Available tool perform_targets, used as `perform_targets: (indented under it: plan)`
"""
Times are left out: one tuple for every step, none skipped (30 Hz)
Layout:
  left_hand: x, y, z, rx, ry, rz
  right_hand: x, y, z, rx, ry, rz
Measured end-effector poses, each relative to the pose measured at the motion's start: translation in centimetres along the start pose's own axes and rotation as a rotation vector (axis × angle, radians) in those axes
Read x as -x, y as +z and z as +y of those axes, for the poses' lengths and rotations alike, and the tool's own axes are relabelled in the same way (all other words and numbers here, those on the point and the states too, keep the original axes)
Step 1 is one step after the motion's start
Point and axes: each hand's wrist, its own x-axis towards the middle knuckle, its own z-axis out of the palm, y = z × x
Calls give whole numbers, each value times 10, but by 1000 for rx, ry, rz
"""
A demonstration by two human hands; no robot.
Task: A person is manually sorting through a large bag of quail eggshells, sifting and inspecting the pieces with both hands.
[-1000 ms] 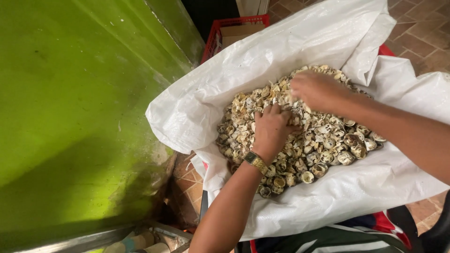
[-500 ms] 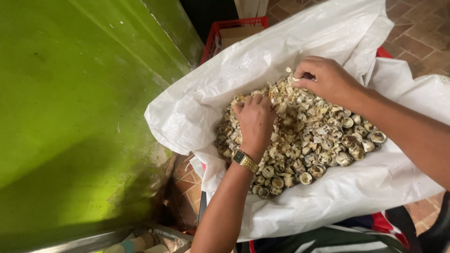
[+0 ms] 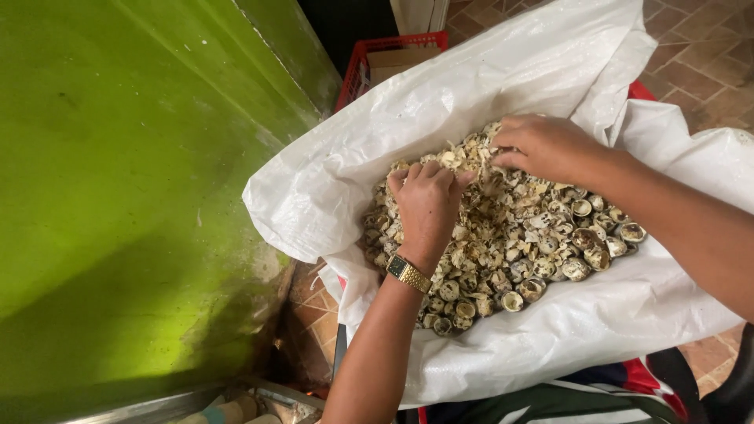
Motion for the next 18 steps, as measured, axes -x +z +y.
perform_targets:
  plan:
    - [1,4,-3,-2,-1,2,-1,1,-1,0,-2,1]
    - [3,8,-5,-18,-8,-10,-1,4,-2,-4,-4,-78]
    - [5,12,-8,-33,-14,-22,-1,7,-2,-8,-6,-157]
    - [10,20,-11,-34,-16,-22,5,4,-17,-8,-7,-158]
    - [14,29,-14,-74,-28,-57,12,0,-32,44,-33,-231]
    - [18,37,-18,-114,-39,-92,18,-4,-47,95,-57,-302]
    - [19,33,-15,-115,-38,-92,13,26,-31,94,-57,-302]
    - [20,29,-11,-156,-35,-266,9,57,-15,169,-153,-232]
    - [22,24,-7,-196,-33,-440,5,87,1,245,-248,-160]
    - [29,23,-3,-197,-32,-438,1,85,3,246,-248,-158]
    - [36,22,2,-218,39,-479,-4,83,4,169,-230,-142]
    - [43,20,7,-235,114,-522,-6,81,5,91,-205,-126]
    - [40,22,13,-231,119,-522,-9,77,7,92,-199,-125]
    - [41,24,20,-317,112,-581,-10,77,8,-28,-165,-108]
    - [42,25,27,-402,105,-640,-12,76,9,-147,-129,-89]
    - [42,32,22,-407,90,-642,-11,77,14,-148,-143,-98]
    - [43,39,18,-393,87,-659,-10,76,18,-145,-91,-87]
    - [37,49,12,-380,93,-667,-12,73,26,-136,-36,-65]
